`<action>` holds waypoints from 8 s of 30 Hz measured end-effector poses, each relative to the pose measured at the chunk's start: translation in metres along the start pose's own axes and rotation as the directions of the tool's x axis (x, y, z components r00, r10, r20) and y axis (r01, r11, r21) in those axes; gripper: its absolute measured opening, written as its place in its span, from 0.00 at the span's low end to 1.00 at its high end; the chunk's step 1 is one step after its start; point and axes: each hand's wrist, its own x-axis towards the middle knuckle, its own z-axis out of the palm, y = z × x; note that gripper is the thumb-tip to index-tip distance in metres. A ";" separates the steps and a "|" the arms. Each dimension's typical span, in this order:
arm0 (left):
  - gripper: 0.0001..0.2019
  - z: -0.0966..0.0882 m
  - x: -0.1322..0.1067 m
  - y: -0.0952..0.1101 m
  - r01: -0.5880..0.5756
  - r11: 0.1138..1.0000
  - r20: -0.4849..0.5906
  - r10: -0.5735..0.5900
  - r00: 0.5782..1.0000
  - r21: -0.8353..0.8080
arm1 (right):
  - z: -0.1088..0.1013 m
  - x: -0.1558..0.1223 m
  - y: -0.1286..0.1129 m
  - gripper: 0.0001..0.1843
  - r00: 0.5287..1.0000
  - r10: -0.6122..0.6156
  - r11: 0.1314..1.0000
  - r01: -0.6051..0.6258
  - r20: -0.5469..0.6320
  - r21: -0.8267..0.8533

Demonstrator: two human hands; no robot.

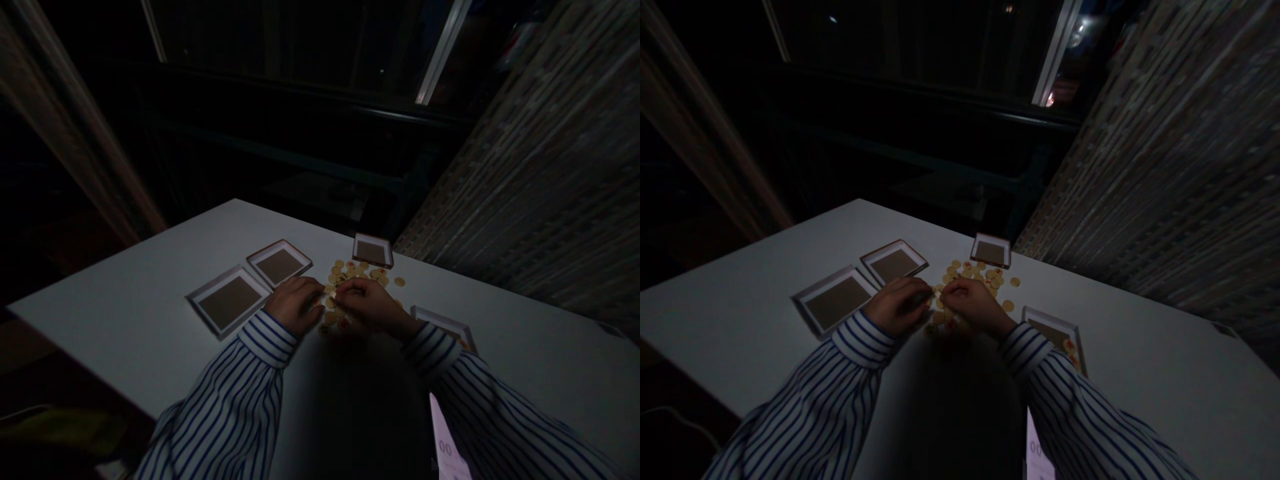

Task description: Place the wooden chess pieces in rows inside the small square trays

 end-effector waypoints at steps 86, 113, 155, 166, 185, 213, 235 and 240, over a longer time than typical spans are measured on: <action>0.15 -0.002 0.000 -0.015 0.258 0.954 0.058 -0.269 0.962 0.152 | 0.016 0.033 -0.022 0.14 0.899 -0.268 0.426 0.433 0.346 -0.795; 0.16 0.000 0.001 -0.016 0.285 0.952 0.018 -0.289 0.957 0.113 | 0.009 0.048 -0.012 0.12 0.911 -0.324 0.815 0.405 0.254 -0.414; 0.15 0.008 0.011 0.007 0.353 0.470 -0.018 -0.620 0.785 -0.809 | 0.006 0.035 -0.018 0.12 0.959 -0.207 0.965 0.167 0.193 0.203; 0.20 0.008 0.010 0.002 0.317 0.280 0.041 -0.687 0.726 -0.906 | -0.018 0.009 -0.033 0.13 0.979 -0.166 0.985 0.159 0.119 0.062; 0.17 -0.003 0.012 0.050 0.425 0.323 0.160 -0.606 0.779 -0.846 | -0.083 -0.068 -0.034 0.14 0.973 -0.217 0.971 0.223 0.071 -0.089; 0.12 0.062 0.068 0.141 0.406 0.169 0.269 -0.521 0.810 -0.898 | -0.119 -0.115 0.000 0.13 0.979 -0.187 0.982 0.185 -0.079 -0.034; 0.14 0.118 0.059 0.166 0.375 -0.195 0.411 -0.615 0.673 -0.906 | -0.139 -0.118 0.015 0.14 0.944 -0.309 0.784 0.182 -0.118 -0.593; 0.15 0.120 0.058 0.163 0.361 -0.235 0.427 -0.600 0.677 -0.902 | -0.131 -0.109 0.021 0.15 0.934 -0.357 0.667 0.239 -0.020 -0.706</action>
